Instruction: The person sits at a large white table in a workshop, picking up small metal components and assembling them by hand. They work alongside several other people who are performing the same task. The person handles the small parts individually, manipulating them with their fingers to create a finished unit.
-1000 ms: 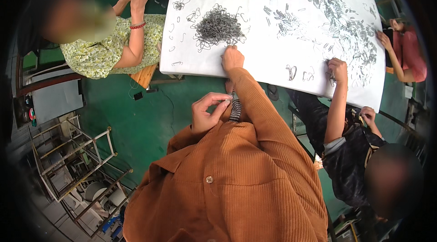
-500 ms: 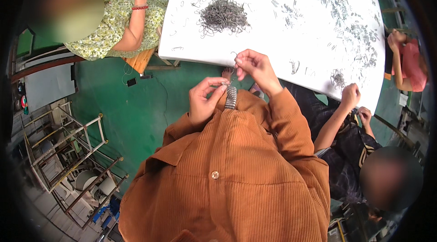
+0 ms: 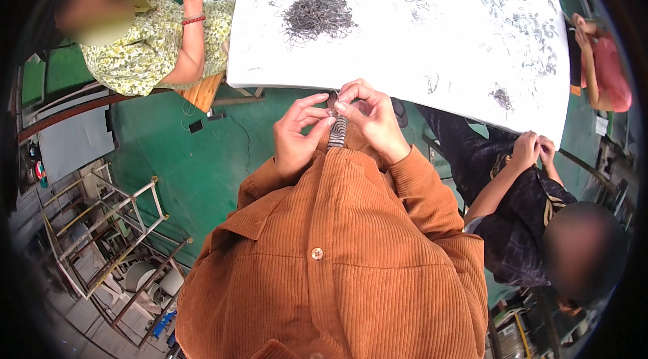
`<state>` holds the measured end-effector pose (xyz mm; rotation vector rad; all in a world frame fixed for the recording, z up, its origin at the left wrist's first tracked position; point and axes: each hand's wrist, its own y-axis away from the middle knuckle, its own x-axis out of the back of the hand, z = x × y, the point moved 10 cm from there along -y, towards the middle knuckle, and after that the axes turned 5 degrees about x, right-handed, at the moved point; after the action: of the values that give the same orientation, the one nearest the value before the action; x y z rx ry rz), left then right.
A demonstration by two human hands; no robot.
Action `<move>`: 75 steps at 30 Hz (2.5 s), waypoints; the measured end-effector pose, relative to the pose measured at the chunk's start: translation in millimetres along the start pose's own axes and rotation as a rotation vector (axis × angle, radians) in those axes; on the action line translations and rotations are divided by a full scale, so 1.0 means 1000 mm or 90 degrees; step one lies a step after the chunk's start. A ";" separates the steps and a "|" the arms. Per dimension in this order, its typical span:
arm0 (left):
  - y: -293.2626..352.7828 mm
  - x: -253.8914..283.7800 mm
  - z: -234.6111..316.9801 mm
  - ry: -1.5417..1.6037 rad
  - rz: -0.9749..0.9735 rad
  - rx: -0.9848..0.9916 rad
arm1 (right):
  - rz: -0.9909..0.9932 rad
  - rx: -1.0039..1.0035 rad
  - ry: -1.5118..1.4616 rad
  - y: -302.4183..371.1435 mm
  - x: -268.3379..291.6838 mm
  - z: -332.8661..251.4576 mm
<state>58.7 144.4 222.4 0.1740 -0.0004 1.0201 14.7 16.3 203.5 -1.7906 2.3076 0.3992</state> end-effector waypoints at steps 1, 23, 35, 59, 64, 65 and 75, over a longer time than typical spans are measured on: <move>-0.001 -0.001 0.001 -0.012 -0.002 -0.005 | 0.004 0.036 0.021 0.000 0.000 -0.006; -0.270 -0.201 -0.117 -0.599 -0.165 -0.530 | 0.258 0.236 0.429 0.065 0.040 -0.071; -0.157 -0.183 -0.154 -0.772 -0.383 -0.395 | 0.314 0.239 0.397 0.066 0.080 -0.078; -0.015 -0.066 0.045 -0.075 -0.035 -0.092 | 0.108 0.276 0.417 0.048 0.052 -0.048; -0.015 -0.049 0.034 -0.092 -0.025 -0.066 | -0.010 0.214 0.272 0.026 0.048 -0.016; -0.015 -0.047 0.032 -0.089 -0.028 -0.061 | -0.007 0.152 0.174 0.017 0.057 -0.002; -0.024 -0.013 0.021 -0.114 -0.030 -0.025 | 0.276 -0.033 0.664 -0.235 0.169 0.113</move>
<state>74.1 117.5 238.9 0.2282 -0.1778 0.9543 198.5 -156.0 21.8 -1.7207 3.3891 -0.5996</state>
